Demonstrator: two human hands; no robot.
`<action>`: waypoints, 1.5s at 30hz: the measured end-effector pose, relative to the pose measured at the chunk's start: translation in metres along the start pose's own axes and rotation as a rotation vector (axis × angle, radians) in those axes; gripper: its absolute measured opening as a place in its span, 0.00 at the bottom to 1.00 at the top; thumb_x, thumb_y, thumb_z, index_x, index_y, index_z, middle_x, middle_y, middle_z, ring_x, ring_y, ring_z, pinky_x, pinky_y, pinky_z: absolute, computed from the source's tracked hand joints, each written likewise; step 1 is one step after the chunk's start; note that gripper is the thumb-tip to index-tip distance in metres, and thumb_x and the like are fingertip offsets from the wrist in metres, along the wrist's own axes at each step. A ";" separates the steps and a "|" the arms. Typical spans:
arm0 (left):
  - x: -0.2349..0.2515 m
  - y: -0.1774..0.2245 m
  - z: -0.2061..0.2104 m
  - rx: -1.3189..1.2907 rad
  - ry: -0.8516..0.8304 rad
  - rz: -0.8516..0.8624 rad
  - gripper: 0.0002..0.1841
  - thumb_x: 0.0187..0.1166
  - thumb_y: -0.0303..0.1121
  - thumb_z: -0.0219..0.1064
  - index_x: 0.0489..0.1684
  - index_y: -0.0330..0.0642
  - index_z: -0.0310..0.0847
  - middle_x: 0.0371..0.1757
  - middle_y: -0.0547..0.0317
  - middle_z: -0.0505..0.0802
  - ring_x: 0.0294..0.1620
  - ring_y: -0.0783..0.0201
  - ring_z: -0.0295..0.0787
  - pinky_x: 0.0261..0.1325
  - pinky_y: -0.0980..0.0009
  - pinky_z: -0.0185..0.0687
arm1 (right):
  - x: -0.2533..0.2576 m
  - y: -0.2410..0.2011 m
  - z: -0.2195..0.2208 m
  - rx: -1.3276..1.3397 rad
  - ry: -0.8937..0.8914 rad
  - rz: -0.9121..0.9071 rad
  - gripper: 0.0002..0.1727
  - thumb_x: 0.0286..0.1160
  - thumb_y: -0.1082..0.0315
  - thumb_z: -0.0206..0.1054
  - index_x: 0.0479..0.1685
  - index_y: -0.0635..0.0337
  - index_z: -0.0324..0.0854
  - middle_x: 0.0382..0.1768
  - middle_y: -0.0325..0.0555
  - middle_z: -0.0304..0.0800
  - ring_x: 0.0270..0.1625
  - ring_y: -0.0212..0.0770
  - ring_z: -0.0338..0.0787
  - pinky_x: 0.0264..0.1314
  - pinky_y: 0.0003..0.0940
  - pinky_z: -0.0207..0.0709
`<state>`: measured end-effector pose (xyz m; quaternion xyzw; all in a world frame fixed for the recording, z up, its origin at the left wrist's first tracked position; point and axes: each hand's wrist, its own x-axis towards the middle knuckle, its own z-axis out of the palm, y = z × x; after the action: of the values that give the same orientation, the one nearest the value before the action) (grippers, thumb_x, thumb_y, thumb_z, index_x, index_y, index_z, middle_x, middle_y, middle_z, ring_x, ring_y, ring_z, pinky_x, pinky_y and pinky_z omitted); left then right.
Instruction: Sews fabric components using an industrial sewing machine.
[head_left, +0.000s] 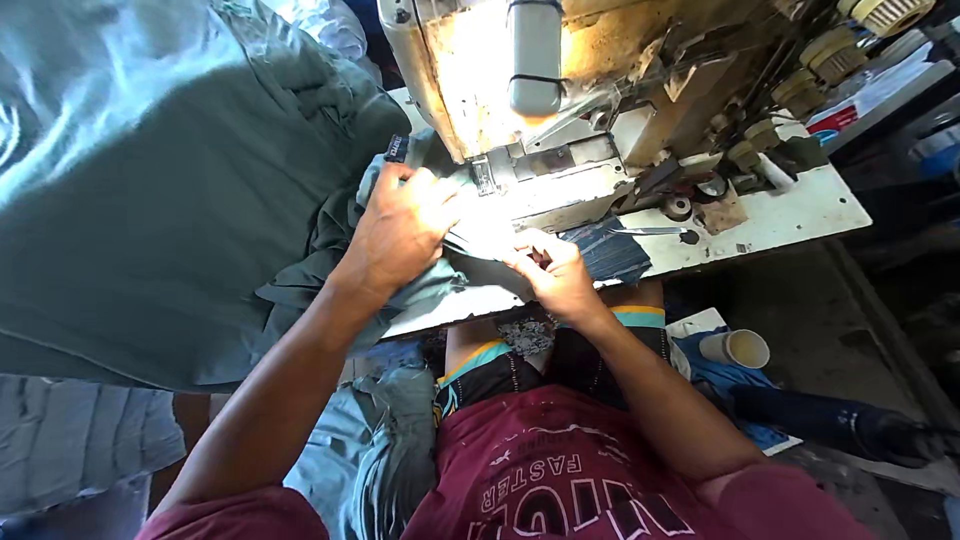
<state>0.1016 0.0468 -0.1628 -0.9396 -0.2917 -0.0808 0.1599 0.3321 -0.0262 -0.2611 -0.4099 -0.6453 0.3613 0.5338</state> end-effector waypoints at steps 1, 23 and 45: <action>0.002 -0.006 0.002 0.000 0.000 0.001 0.11 0.78 0.24 0.57 0.48 0.42 0.87 0.62 0.51 0.90 0.60 0.44 0.84 0.67 0.42 0.68 | 0.005 0.001 0.001 0.004 0.003 -0.016 0.05 0.81 0.70 0.70 0.45 0.62 0.87 0.30 0.41 0.86 0.24 0.32 0.80 0.25 0.28 0.77; -0.052 0.022 -0.104 -0.419 0.053 0.115 0.14 0.73 0.45 0.74 0.22 0.48 0.87 0.63 0.57 0.92 0.71 0.52 0.84 0.82 0.44 0.71 | 0.016 -0.030 -0.018 -0.039 -0.335 -0.231 0.08 0.77 0.74 0.70 0.50 0.62 0.91 0.42 0.43 0.91 0.39 0.31 0.88 0.44 0.29 0.87; -0.044 0.055 0.000 -0.117 -0.079 0.087 0.08 0.72 0.32 0.62 0.33 0.49 0.89 0.33 0.58 0.88 0.50 0.45 0.83 0.72 0.34 0.61 | -0.075 -0.013 -0.017 -0.010 -0.163 -0.110 0.09 0.83 0.70 0.68 0.48 0.66 0.91 0.49 0.46 0.94 0.52 0.34 0.92 0.58 0.30 0.88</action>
<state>0.0973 -0.0185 -0.1878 -0.9616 -0.2514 -0.0533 0.0965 0.3536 -0.0998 -0.2757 -0.3457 -0.7101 0.3604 0.4964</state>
